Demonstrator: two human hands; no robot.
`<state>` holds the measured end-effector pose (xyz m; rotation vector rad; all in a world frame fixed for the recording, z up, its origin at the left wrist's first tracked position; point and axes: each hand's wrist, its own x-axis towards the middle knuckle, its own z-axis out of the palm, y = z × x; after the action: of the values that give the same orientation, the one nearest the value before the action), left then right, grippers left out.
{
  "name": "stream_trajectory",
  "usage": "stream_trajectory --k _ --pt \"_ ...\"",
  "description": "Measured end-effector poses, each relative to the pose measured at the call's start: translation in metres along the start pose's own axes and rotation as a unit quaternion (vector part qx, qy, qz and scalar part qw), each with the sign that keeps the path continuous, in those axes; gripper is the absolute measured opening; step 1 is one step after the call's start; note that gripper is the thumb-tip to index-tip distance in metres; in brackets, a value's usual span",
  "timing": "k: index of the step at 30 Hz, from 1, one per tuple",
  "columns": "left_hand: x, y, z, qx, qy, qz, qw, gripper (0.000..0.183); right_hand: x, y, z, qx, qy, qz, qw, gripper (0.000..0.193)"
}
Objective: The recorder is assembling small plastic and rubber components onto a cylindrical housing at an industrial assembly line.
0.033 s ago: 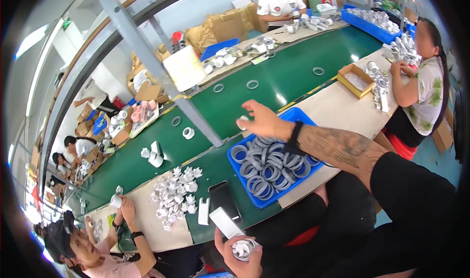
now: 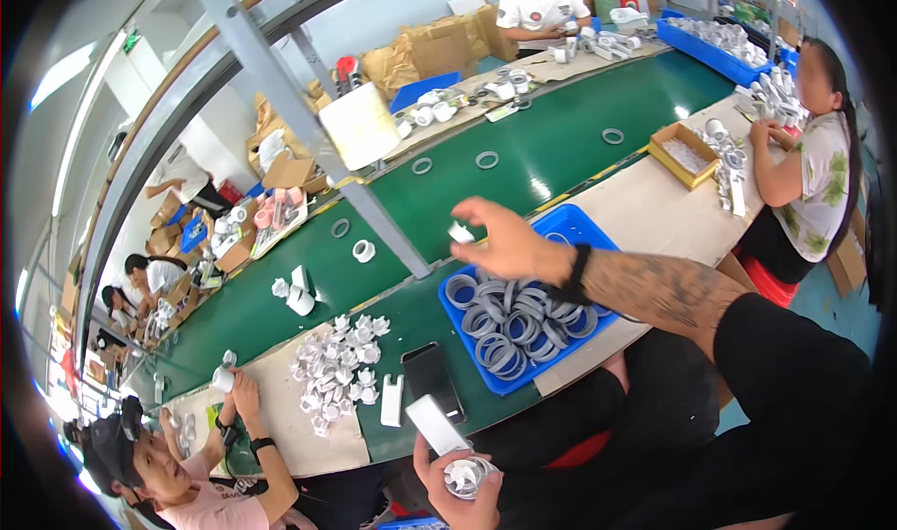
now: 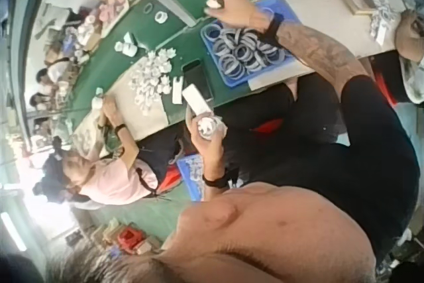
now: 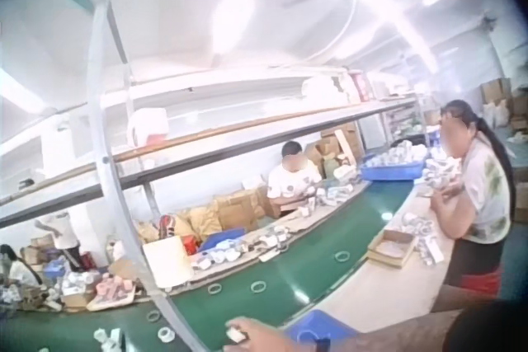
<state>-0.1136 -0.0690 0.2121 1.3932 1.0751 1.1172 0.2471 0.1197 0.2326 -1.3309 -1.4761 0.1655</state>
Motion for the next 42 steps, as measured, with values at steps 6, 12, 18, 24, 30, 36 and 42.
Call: stream_trajectory --k 6,12,18,24,30,36,42 --pt "0.002 -0.001 -0.018 -0.091 -0.256 -0.174 0.947 0.07 -0.104 -0.168 -0.029 0.119 -0.4 -0.284 0.863 0.034" --pt "0.016 0.01 0.033 -0.137 -0.44 -0.114 0.88 0.084 -0.121 -0.195 -0.088 -0.02 -0.454 -0.303 0.838 0.04" --pt "0.041 0.04 0.062 -0.041 -0.513 0.08 0.854 0.082 -0.122 -0.211 -0.12 -0.086 -0.462 -0.284 0.836 0.032" --pt "0.043 0.041 0.05 -0.056 -0.469 0.078 0.878 0.075 -0.115 -0.223 -0.102 -0.183 -0.395 -0.425 0.794 0.026" --pt "0.025 0.045 0.032 -0.103 -0.447 -0.072 0.885 0.073 -0.108 -0.217 -0.085 -0.162 -0.413 -0.447 0.777 0.019" --pt "0.037 0.064 0.027 -0.129 -0.488 0.028 0.863 0.065 -0.1 -0.226 -0.079 -0.125 -0.405 -0.472 0.773 0.017" --pt "0.028 0.117 0.022 0.009 -0.499 0.109 0.86 0.064 -0.114 -0.25 -0.097 -0.042 -0.384 -0.424 0.819 0.013"
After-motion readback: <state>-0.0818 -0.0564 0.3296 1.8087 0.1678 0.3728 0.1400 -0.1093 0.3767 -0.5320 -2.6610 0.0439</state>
